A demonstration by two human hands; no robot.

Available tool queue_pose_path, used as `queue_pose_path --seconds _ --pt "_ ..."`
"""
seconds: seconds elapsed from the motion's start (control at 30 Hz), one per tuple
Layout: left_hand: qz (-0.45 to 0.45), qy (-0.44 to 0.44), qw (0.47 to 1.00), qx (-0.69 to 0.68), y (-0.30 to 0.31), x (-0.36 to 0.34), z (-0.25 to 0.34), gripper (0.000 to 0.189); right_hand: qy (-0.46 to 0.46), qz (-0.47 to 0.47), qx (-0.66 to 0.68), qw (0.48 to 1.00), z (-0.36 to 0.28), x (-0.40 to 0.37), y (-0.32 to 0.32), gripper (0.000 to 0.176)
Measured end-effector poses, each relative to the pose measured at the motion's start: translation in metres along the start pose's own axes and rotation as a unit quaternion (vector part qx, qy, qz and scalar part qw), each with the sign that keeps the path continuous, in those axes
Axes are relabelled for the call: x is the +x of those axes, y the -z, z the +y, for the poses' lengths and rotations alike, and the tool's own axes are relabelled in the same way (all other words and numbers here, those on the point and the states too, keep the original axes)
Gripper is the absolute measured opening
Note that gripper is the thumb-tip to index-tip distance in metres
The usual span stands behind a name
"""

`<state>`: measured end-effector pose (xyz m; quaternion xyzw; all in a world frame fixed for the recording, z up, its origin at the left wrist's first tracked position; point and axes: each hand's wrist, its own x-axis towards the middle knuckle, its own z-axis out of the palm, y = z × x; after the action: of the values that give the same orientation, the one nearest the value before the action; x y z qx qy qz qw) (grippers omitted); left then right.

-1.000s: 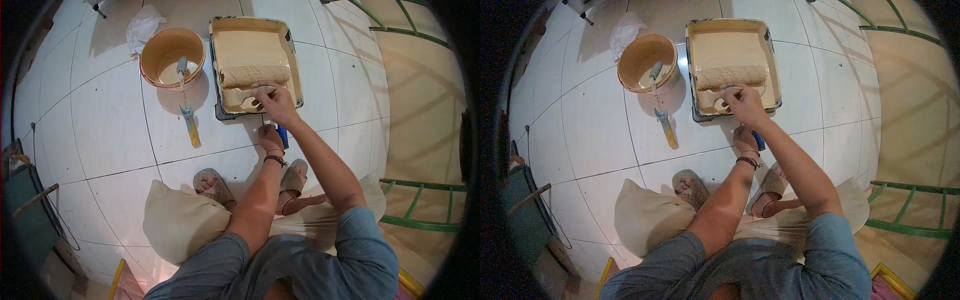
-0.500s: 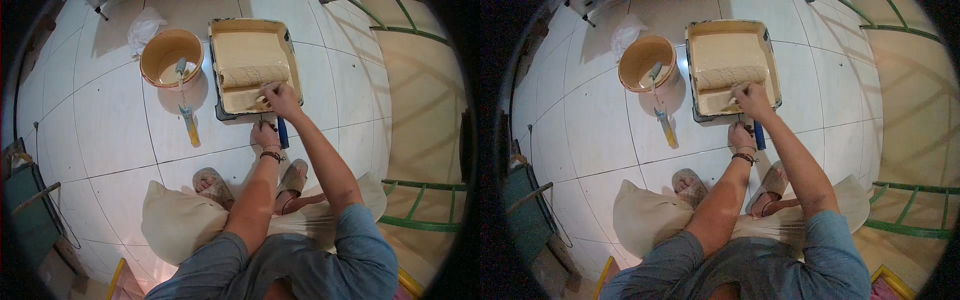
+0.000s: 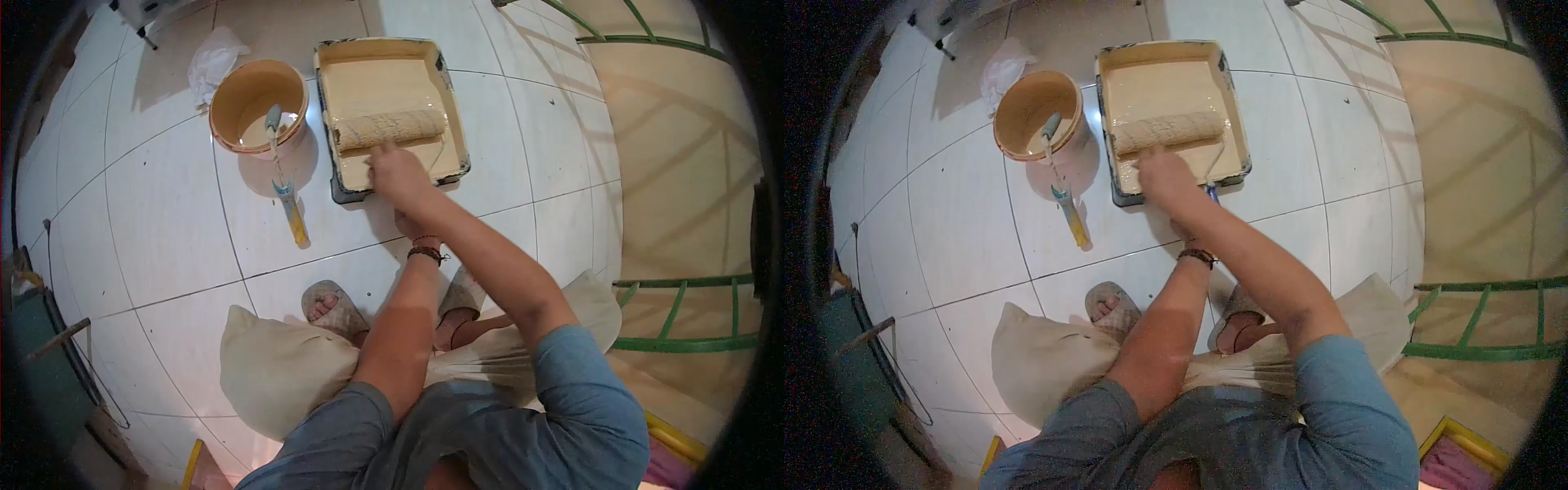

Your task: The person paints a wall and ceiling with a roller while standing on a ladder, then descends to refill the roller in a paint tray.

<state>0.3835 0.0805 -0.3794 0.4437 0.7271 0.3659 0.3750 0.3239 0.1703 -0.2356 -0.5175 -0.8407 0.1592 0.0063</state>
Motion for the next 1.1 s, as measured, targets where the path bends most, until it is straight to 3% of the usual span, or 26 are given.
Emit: queue_pose_path --seconds 0.1,0.13,0.17,0.2,0.27,0.3,0.33,0.4,0.43,0.47,0.53,0.57,0.67,0.9,1.0,1.1 --pt "-0.008 -0.075 0.946 0.314 -0.019 0.0 -0.016 0.039 -0.021 0.082 0.036 0.996 -0.011 0.0 0.007 0.023" --pt "-0.011 -0.08 0.947 0.311 -0.024 -0.001 -0.017 0.039 -0.019 0.082 0.074 0.994 -0.01 -0.001 0.013 0.025" --pt "0.064 -0.052 0.996 0.038 -0.008 0.001 0.004 0.031 -0.015 0.083 0.112 0.99 -0.012 -0.001 0.024 0.027" --pt "0.133 -0.017 0.962 -0.238 -0.001 0.002 0.013 0.023 -0.018 0.084 0.11 0.99 -0.009 -0.004 0.037 0.027" --pt "0.068 0.091 0.937 -0.331 -0.014 -0.002 -0.003 0.02 -0.146 0.049 0.255 0.954 0.015 -0.014 0.072 0.03" --pt "0.092 0.193 0.909 -0.357 0.013 -0.006 0.034 0.019 -0.181 0.057 0.317 0.929 0.033 -0.019 0.084 0.03" --pt "0.092 0.195 0.908 -0.358 0.019 -0.009 0.04 0.019 -0.216 0.065 0.376 0.898 0.051 -0.025 0.096 0.029" --pt "-0.078 0.278 0.861 -0.419 0.023 -0.015 0.047 0.019 -0.209 0.141 0.459 0.852 0.082 -0.038 0.116 0.024" --pt "-0.094 0.281 0.842 -0.452 0.027 -0.019 0.053 0.019 -0.226 0.153 0.483 0.832 0.095 -0.045 0.126 0.022" --pt "-0.095 0.28 0.842 -0.452 0.029 -0.022 0.056 0.019 -0.243 0.165 0.507 0.81 0.105 -0.051 0.134 0.02" --pt "-0.049 0.304 0.868 -0.388 0.03 -0.023 0.06 0.023 -0.261 0.167 0.486 0.817 0.12 -0.06 0.142 0.019" --pt "0.059 0.194 0.957 -0.209 -0.007 -0.022 0.026 0.031 -0.283 0.168 0.464 0.822 0.125 -0.063 0.142 0.018" --pt "0.127 0.165 0.97 -0.123 0.009 -0.025 0.039 0.037 -0.287 0.176 0.464 0.819 0.137 -0.066 0.126 0.018" --pt "0.1 0.192 0.964 -0.154 0.007 -0.022 0.03 0.039 -0.291 0.129 0.478 0.819 0.14 -0.066 0.068 0.022" --pt "0.15 0.131 0.971 -0.134 -0.002 -0.022 0.022 0.037 -0.282 0.128 0.513 0.801 0.139 -0.067 0.056 0.024" --pt "0.107 0.187 0.958 -0.192 -0.011 -0.019 0.01 0.034 -0.296 0.152 0.529 0.781 0.144 -0.067 0.051 0.02"
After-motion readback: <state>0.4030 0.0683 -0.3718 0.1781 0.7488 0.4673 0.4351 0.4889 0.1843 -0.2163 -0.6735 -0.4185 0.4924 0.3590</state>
